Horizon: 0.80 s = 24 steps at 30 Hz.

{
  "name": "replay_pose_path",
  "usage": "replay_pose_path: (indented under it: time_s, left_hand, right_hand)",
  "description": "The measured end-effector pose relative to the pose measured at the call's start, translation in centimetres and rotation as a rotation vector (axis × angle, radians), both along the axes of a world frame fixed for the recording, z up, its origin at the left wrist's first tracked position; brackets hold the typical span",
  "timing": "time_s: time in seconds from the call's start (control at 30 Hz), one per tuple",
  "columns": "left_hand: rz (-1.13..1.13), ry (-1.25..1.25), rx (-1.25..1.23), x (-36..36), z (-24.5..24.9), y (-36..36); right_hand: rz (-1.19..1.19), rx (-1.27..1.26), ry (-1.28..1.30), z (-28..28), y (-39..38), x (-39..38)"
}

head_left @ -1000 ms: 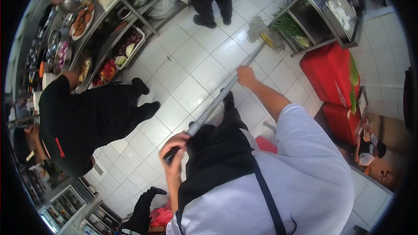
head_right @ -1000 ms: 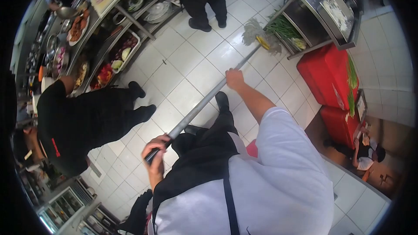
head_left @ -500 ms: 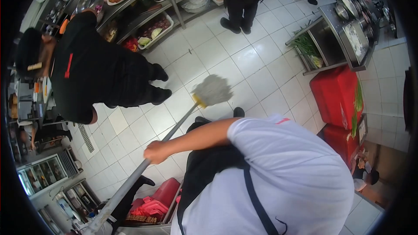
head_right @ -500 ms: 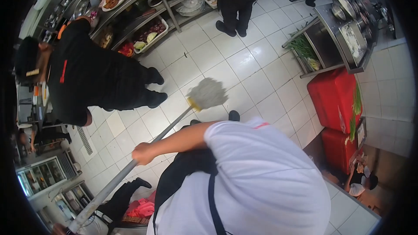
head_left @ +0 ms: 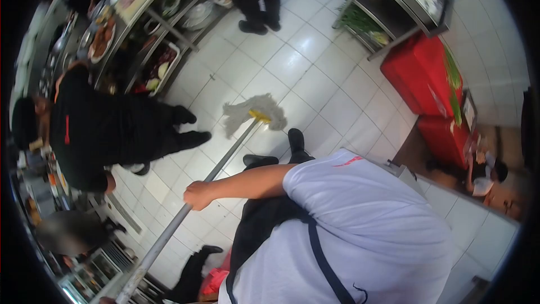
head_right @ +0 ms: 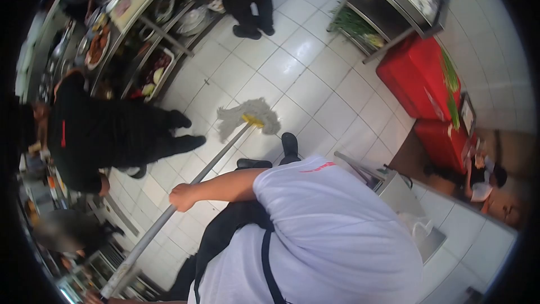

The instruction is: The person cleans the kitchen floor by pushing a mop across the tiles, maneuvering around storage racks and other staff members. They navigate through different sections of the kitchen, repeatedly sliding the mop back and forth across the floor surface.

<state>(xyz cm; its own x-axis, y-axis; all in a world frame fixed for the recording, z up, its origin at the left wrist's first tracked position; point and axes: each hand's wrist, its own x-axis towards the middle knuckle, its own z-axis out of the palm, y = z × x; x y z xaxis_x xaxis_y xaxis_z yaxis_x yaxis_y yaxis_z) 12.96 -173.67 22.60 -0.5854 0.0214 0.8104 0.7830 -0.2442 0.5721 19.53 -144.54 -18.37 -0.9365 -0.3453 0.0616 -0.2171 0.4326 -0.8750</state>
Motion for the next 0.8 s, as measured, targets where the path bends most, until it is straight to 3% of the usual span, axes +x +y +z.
replay_pose_path:
  time_s: [0.13, 0.17, 0.33, 0.47, 0.53, 0.6, 0.7, 0.77, 0.8]
  left_hand:
    - [-0.515, -0.236, -0.03, -2.3, -10.7, 6.9]
    - [-0.684, -0.465, 0.076, -0.1, -12.6, 11.5]
    - [-0.642, -0.787, -0.033, 9.1, -24.9, 27.8]
    - [-0.78, -0.751, -0.444, 17.4, -30.0, 33.7]
    - [-0.837, -0.625, -0.535, 18.3, -28.6, 34.7]
    - [-0.893, -0.495, -0.55, 15.3, -25.8, 34.6]
    - [-0.784, -0.391, -0.485, 13.3, -15.3, 36.4]
    - [-0.768, -0.154, -0.329, 10.7, -10.3, 36.5]
    - [-0.964, -0.121, -0.216, 10.7, -7.5, 36.9]
  right_hand:
    - [-0.287, 0.14, -0.111, -7.0, 11.7, 4.9]
    - [-0.402, 0.157, -0.196, -8.9, 15.1, 7.0]
    - [-0.882, 0.432, -0.391, -15.5, 32.2, 20.7]
    - [-1.051, 0.643, -0.52, -18.5, 39.4, 30.3]
    - [-1.107, 0.72, -0.553, -17.5, 39.7, 32.9]
    - [-1.194, 0.598, -0.484, -14.5, 37.5, 32.7]
    - [-1.299, 0.414, -0.321, -8.4, 32.9, 30.5]
    - [-1.316, 0.307, -0.176, -4.6, 29.2, 29.5]
    - [-1.271, 0.267, -0.171, -3.8, 27.1, 29.4]
